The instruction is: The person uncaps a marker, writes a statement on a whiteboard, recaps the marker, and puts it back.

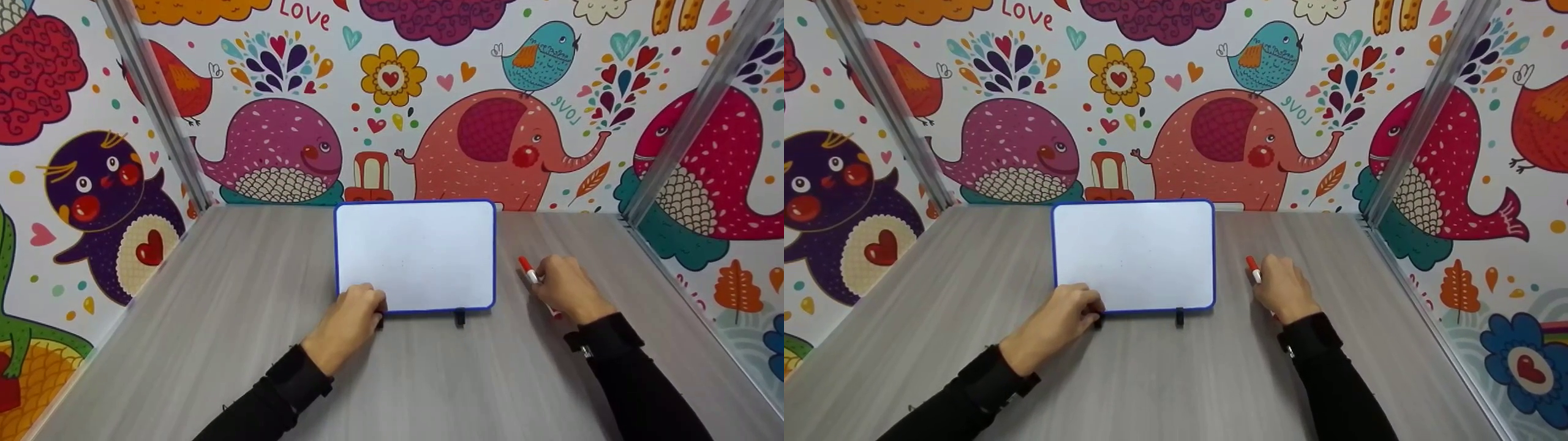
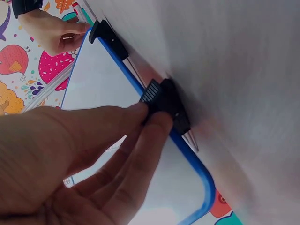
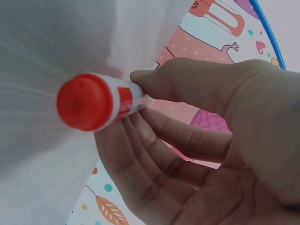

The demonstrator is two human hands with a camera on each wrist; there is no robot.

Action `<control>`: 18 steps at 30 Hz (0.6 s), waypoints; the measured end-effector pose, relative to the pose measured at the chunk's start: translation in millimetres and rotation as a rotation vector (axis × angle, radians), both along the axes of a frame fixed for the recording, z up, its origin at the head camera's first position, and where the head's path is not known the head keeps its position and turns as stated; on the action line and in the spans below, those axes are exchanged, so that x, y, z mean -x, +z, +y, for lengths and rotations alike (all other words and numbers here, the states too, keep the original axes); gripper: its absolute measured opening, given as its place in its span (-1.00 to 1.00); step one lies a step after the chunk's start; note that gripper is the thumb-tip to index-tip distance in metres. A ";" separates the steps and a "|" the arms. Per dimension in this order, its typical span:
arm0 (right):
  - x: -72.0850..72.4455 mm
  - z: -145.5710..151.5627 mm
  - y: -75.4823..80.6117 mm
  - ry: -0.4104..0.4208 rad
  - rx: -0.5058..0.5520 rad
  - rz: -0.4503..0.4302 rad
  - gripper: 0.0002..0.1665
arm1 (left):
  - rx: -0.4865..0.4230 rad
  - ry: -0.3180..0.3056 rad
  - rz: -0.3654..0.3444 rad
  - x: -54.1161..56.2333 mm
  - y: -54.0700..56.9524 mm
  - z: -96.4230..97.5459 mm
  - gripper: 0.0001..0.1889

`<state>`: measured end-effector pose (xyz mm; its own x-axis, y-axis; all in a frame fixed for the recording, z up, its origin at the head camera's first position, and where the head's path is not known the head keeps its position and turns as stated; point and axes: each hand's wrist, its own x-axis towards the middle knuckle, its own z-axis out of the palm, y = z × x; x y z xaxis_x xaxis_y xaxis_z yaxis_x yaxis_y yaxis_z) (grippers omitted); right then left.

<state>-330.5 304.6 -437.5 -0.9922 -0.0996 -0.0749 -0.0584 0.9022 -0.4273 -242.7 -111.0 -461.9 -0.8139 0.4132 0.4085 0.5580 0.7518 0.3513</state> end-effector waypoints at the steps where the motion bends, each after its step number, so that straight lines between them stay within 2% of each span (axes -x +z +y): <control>1: -0.6 -0.8 0.9 -0.001 0.004 0.007 -0.62 | 0.000 -0.001 0.001 0.1 0.1 0.2 -0.83; 7: -4.8 -5.7 5.7 0.003 0.031 0.045 -0.55 | 0.001 -0.002 0.000 1.0 -0.6 0.8 -0.82; 18: -14.2 -18.3 20.8 0.028 0.054 0.105 -0.61 | 0.012 0.003 -0.002 1.1 -2.2 0.8 -0.83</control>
